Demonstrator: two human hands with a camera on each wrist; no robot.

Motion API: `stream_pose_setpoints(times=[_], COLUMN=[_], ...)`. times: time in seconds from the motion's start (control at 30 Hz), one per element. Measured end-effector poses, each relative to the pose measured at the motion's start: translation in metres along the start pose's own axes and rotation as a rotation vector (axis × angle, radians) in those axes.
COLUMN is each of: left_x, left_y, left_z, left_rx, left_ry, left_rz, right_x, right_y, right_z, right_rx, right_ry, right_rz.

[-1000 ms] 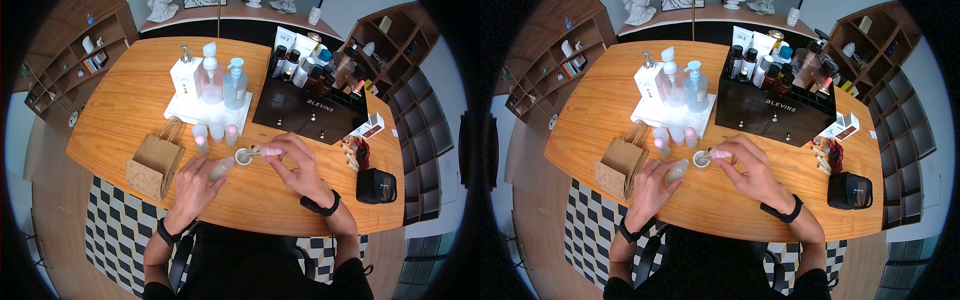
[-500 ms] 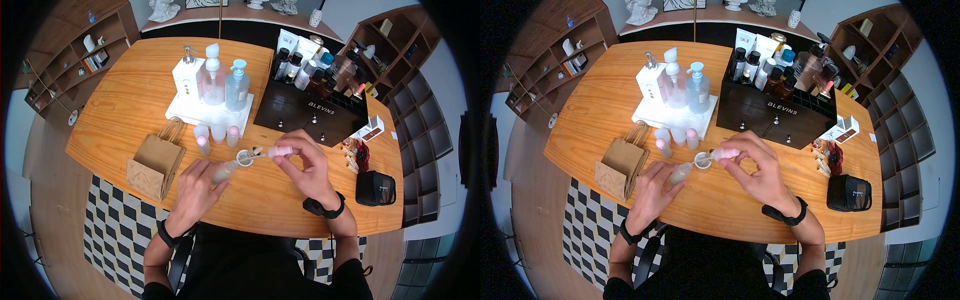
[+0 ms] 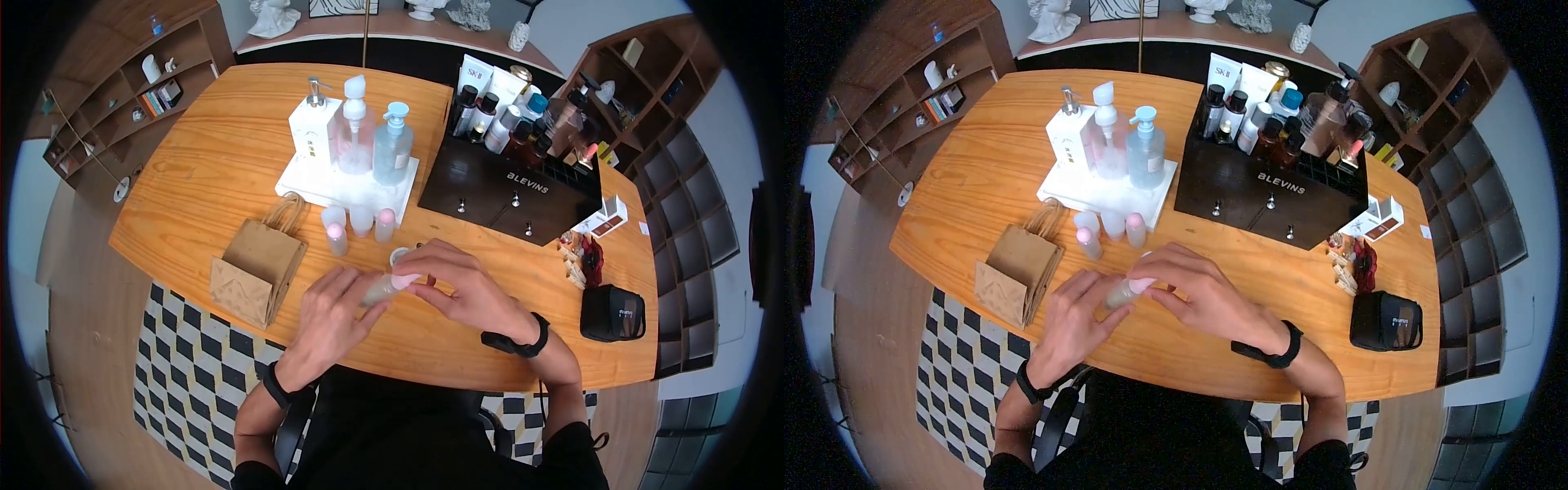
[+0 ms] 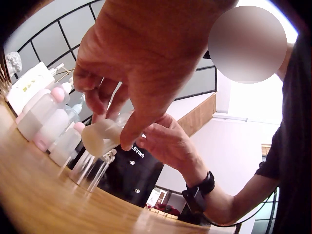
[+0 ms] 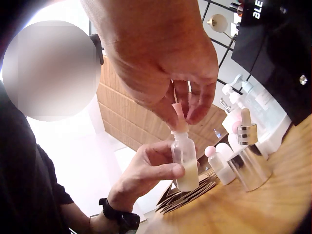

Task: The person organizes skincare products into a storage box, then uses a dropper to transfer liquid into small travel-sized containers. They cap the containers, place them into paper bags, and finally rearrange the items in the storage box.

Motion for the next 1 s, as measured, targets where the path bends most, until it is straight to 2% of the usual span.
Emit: stream_pose_setpoints(times=[0.23,0.3,0.33,0.4,0.53,0.6,0.63,0.7,0.83,0.93,1.0], left_x=[-0.002,-0.003,-0.003,-0.001,0.003,0.002,0.002,0.004,0.002,0.002,0.002], left_y=[0.004,0.005,0.005,0.004,0.006,0.006,0.006,0.007,0.008,0.008,0.009], left_z=[-0.001,-0.001,-0.001,0.0,-0.001,-0.001,-0.001,0.0,-0.002,-0.005,-0.006], left_rx=[0.008,0.009,0.007,-0.003,0.004,0.002,0.002,0.008,0.022,0.07,0.051], left_ry=[0.015,0.021,0.021,0.023,0.032,0.031,0.03,0.025,0.001,0.007,0.012], left_rz=[-0.022,-0.021,-0.022,-0.014,-0.003,-0.024,-0.023,-0.004,-0.035,-0.013,-0.041], right_x=[0.005,-0.004,-0.002,0.01,0.006,-0.013,-0.011,0.011,0.003,0.0,0.012], right_y=[-0.003,0.002,0.002,-0.004,0.004,0.011,0.01,0.0,0.008,0.007,0.005], right_z=[-0.002,-0.005,-0.005,0.002,-0.003,-0.006,-0.006,-0.001,-0.008,-0.01,-0.008], right_rx=[0.057,0.142,0.143,0.039,0.052,0.133,0.133,0.001,0.047,0.102,0.025], right_ry=[0.015,0.162,0.164,0.271,0.197,0.248,0.248,0.313,0.237,0.265,0.252], right_rz=[-0.025,-0.184,-0.182,-0.065,0.015,-0.255,-0.255,0.025,0.037,-0.027,0.159])
Point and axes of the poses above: each hand's wrist, its own y-axis away from the middle knuckle, its own z-axis out of the back of the hand, x = y × z, the point moved 7 cm from there along -y, towards the middle knuckle, and after that the axes turned 4 degrees about -x, right-handed, at the moved point
